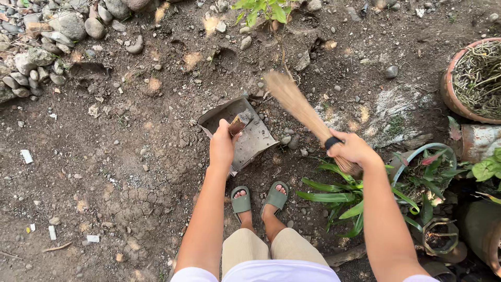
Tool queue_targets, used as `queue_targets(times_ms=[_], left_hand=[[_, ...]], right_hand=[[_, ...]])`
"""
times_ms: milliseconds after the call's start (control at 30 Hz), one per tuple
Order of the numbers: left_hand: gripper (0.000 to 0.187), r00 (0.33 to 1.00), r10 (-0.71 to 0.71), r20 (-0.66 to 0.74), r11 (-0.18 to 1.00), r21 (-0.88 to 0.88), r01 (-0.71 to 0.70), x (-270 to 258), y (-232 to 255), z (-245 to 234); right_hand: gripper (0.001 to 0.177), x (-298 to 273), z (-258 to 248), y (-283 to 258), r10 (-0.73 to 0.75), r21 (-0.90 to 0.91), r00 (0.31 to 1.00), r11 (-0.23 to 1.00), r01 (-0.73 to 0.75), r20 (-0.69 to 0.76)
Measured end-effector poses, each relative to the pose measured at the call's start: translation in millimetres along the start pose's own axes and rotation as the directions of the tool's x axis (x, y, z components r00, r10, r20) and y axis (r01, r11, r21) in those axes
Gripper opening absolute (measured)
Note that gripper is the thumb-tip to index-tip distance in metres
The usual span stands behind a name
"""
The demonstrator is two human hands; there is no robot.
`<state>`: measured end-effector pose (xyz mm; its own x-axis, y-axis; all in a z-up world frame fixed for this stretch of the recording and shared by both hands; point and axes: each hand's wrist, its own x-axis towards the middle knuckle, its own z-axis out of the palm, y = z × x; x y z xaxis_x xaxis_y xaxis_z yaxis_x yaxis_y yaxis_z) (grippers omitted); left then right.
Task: The person sweeps debris from a dirt ground area into a metal dustpan using a small hand broom, gathering leaves and soil from around potted plants.
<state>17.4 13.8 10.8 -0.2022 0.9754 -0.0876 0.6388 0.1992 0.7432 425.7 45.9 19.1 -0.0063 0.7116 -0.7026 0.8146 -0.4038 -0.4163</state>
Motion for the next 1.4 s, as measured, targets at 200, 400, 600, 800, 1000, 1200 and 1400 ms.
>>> queue_targets(times_ms=[200,400,600,800,1000,1200,1400], left_hand=[[0.042,1.000,0.023,-0.013,1.000,-0.002,-0.023,-2,-4,-1],[0.039,1.000,0.023,-0.019,0.999,-0.044,-0.023,-4,-3,-4],[0.043,1.000,0.024,-0.005,0.999,0.020,-0.024,1,-1,1],[0.042,0.999,0.036,-0.017,0.999,0.006,-0.036,0,-3,1],[0.040,0.999,0.037,0.012,0.999,-0.029,-0.037,-3,-6,-5],[0.042,1.000,0.025,0.011,1.000,-0.012,-0.025,-2,-5,-4],[0.041,0.999,0.032,0.011,0.999,-0.012,-0.032,-4,-6,-7]], right_hand=[[0.089,63,30,-23,0.039,-0.102,0.999,0.994,-0.042,-0.032],[0.092,28,-15,-11,0.076,-0.073,0.961,0.996,-0.058,0.267],[0.090,0,-46,12,-0.014,0.013,0.992,1.000,0.012,0.122],[0.081,42,20,2,0.064,-0.113,0.998,0.992,-0.064,-0.002],[0.091,4,-15,32,-0.063,-0.119,0.965,0.988,0.096,0.255],[0.088,-24,-31,45,0.008,0.105,0.982,0.994,-0.028,0.187],[0.095,26,30,33,0.101,0.049,0.986,0.994,-0.095,-0.131]])
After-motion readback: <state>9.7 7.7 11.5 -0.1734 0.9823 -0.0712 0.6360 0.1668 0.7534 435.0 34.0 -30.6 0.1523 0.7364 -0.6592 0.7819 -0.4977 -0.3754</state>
